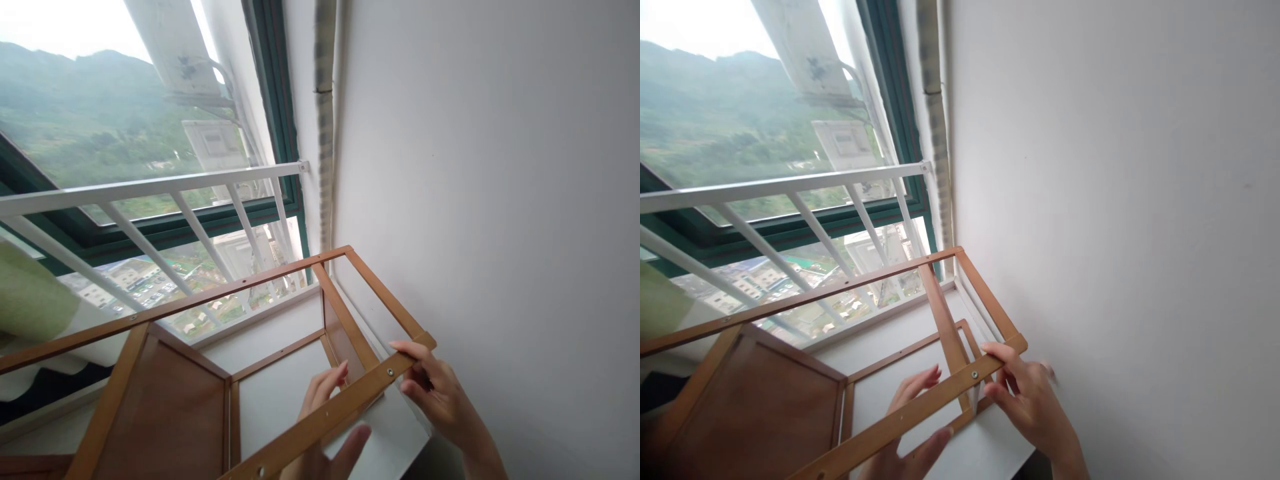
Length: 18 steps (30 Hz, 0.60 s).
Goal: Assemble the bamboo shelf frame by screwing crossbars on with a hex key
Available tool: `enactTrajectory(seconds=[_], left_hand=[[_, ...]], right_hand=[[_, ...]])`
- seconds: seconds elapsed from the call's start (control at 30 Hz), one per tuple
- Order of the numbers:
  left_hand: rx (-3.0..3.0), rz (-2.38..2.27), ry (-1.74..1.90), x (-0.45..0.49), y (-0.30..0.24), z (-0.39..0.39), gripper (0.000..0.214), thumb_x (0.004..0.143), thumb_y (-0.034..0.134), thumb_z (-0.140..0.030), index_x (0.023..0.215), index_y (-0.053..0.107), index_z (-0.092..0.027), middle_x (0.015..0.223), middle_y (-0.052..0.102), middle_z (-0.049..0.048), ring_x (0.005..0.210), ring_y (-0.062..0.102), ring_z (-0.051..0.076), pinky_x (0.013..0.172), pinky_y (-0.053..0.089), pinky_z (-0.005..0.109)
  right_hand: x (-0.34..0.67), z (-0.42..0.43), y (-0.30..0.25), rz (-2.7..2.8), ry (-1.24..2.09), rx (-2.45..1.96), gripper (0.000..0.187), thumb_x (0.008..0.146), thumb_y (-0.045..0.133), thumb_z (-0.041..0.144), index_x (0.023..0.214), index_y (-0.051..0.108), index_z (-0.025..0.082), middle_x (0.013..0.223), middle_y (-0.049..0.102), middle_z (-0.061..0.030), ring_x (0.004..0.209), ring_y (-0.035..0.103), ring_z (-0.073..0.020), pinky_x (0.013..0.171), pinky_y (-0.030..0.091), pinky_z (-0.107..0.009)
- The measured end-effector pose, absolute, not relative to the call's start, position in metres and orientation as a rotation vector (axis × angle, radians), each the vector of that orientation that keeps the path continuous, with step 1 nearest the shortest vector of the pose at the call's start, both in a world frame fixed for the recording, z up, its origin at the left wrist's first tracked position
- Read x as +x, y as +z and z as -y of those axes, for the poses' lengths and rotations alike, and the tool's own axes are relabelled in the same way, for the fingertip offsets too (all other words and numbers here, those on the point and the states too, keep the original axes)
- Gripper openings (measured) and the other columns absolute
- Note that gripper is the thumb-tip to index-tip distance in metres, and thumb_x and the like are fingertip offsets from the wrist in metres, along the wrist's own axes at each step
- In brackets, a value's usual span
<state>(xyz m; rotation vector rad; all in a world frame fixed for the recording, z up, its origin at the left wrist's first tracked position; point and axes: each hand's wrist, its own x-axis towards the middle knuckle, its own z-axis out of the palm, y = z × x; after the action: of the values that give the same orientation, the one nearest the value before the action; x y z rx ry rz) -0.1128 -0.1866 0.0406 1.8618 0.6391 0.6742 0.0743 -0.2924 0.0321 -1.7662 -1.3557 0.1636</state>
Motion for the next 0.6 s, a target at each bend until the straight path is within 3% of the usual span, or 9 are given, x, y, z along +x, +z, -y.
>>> enactTrajectory(seconds=[0.23,0.37,0.5,0.6], left_hand=[[1.690,-0.502,0.812,-0.076,0.041,0.184,0.025,0.074,0.062,-0.031,0.095,0.055,-0.021,0.088,0.055,0.0037,0.075,0.055,0.017,0.068,0.048,0.030],[1.673,-0.511,0.748,-0.069,0.045,0.192,0.015,0.077,0.060,-0.032,0.085,0.056,-0.020,0.085,0.054,0.0031,0.080,0.054,0.018,0.076,0.045,0.030],[1.570,-0.437,0.776,-0.064,0.038,0.197,0.030,0.076,0.060,-0.043,0.095,0.053,-0.020,0.090,0.051,0.0040,0.088,0.052,0.020,0.083,0.042,0.031],[1.493,-0.310,0.817,-0.067,0.036,0.195,0.045,0.078,0.045,-0.060,0.095,0.051,-0.019,0.086,0.048,0.0043,0.085,0.050,0.021,0.080,0.042,0.031]], right_hand=[[0.061,0.308,0.033,1.077,0.124,-1.628,0.035,0.092,0.033,0.035,0.123,0.036,0.019,0.061,0.046,0.0042,0.052,0.045,-0.0108,0.051,0.039,-0.023],[0.055,0.309,0.025,0.958,0.055,-1.610,0.021,0.094,0.026,0.033,0.104,0.040,0.020,0.063,0.047,0.0034,0.051,0.044,-0.0106,0.048,0.039,-0.021],[0.047,0.302,0.023,0.982,0.125,-1.697,0.016,0.091,0.039,0.032,0.091,0.049,0.019,0.064,0.049,0.0027,0.052,0.044,-0.0092,0.048,0.039,-0.019],[0.036,0.295,0.022,1.105,0.228,-1.729,0.016,0.086,0.049,0.033,0.093,0.055,0.020,0.074,0.055,0.0011,0.055,0.047,-0.0084,0.049,0.040,-0.019]])
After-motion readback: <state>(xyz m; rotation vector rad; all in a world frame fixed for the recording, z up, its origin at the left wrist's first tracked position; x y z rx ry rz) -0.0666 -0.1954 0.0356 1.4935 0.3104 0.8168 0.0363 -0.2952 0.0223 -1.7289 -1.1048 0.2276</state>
